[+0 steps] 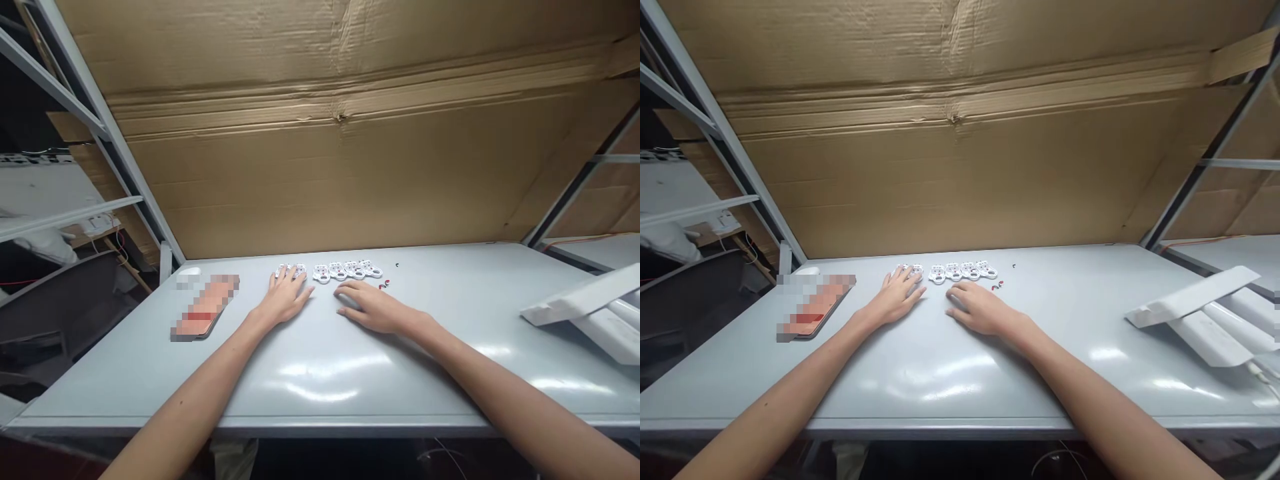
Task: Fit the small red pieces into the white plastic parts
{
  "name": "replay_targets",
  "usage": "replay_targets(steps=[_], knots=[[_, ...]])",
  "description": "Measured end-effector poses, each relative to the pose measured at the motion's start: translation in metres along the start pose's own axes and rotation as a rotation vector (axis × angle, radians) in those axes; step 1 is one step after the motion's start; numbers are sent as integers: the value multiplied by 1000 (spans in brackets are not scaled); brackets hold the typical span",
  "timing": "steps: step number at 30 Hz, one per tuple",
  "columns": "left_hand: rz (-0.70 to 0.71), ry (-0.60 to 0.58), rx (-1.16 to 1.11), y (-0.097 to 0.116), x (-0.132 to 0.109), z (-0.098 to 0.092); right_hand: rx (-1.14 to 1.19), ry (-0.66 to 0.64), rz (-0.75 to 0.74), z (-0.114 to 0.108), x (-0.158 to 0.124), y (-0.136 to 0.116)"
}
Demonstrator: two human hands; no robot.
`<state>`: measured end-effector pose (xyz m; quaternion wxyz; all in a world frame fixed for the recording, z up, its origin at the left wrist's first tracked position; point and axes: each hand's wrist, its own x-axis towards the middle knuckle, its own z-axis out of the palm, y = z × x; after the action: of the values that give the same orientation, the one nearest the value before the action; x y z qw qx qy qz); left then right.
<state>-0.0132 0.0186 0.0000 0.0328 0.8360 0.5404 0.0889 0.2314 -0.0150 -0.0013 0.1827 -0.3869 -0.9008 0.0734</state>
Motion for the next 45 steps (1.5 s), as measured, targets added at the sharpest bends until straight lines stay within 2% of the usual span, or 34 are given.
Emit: replay_targets(steps=[3, 6, 9, 12, 18, 23, 28, 32, 38, 45], knots=[[100, -2, -10, 8, -2, 0, 10, -4, 1, -1, 0, 1], [183, -65, -26, 17, -5, -2, 25, 2, -3, 0, 1, 1], [224, -123, -43, 23, -7, -5, 36, -1, -2, 0, 2, 1], [248, -123, -46, 25, -8, -7, 35, -13, 2, 0, 2, 1], [316, 81, -40, 28, -11, -15, 27, -29, 7, -3, 1, 1], [304, 247, -90, 26, -10, -15, 22, -27, -4, -3, 1, 3], [281, 147, 32, 19, -8, -5, 34, -2, 11, -3, -1, 2], [285, 102, 33, 21, -9, -5, 39, 30, 19, -3, 0, -1], [384, 75, -42, 31, -14, -6, 66, 108, -97, -2, 5, -2], [379, 21, -84, 34, -17, -4, 74, 153, -172, 3, 7, 1]])
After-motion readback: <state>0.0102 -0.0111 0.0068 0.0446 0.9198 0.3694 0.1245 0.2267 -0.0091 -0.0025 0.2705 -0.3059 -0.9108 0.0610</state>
